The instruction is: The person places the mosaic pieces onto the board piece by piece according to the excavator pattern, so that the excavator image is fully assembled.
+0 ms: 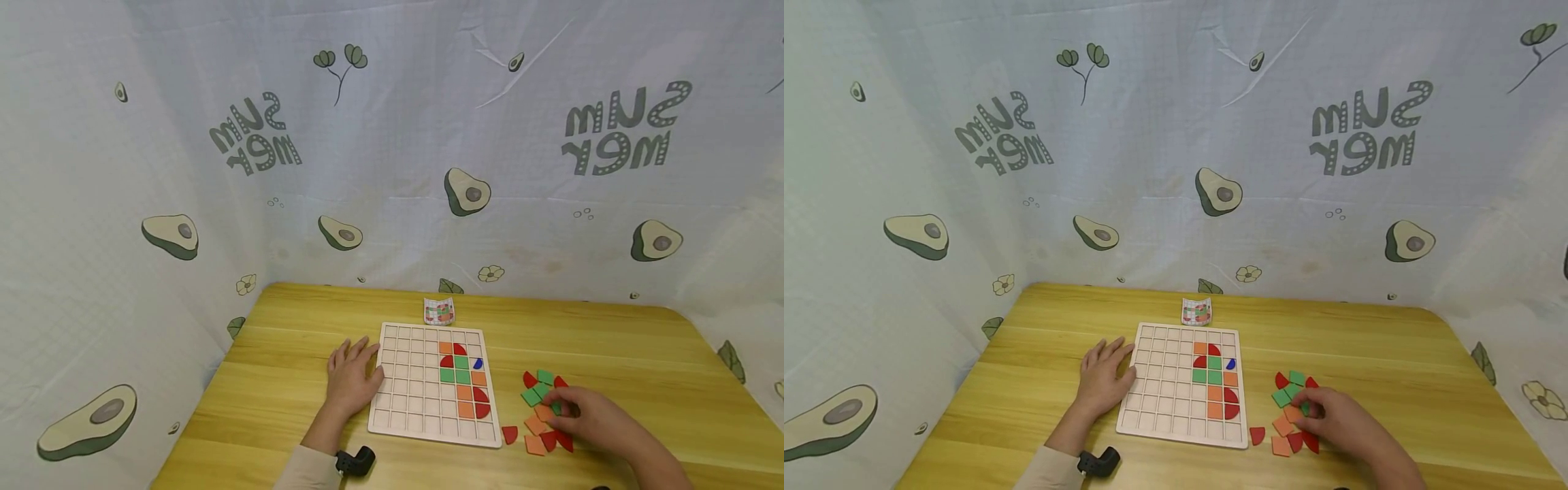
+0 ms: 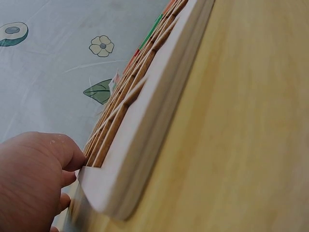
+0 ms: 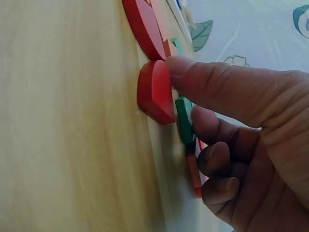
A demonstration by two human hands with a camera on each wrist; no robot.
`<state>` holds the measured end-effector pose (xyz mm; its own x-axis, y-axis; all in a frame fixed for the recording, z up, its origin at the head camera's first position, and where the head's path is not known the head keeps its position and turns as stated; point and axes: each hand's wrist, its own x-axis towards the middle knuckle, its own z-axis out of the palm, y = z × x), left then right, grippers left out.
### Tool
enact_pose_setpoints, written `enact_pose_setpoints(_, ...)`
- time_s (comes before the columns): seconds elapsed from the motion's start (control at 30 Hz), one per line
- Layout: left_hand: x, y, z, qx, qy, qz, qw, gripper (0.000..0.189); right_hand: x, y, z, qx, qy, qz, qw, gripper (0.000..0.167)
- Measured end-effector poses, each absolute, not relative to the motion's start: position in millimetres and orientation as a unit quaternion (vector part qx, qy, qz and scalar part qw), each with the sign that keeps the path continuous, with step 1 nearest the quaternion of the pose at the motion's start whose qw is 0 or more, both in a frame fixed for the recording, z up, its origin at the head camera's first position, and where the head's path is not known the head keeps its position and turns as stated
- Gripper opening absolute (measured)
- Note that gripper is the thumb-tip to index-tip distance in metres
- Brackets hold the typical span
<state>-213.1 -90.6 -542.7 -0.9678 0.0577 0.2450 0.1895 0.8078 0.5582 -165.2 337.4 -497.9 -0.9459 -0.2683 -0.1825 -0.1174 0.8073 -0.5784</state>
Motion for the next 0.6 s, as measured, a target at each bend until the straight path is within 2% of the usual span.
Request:
enact_pose_setpoints(0.13, -213.0, -90.4, -542.6, -0.066, -0.945, -0.303, 0.106, 0.047, -165.6, 334.1, -498.9, -0.074, 0.952, -0.271, 0.126, 0.027)
enact_pose_setpoints(0.37, -212.8, -90.4, -543.1, -0.067, -0.945, -0.302, 0.108, 0.047, -163.4, 332.7, -497.5, -0.095, 0.952, -0.271, 0.110, 0.013)
enact_pose_setpoints(0.6, -213.8, -90.3, -544.6, -0.070, -0.944, -0.302, 0.115, 0.046, -159.6, 333.0, -495.9, -0.101, 0.943, -0.285, 0.142, 0.026)
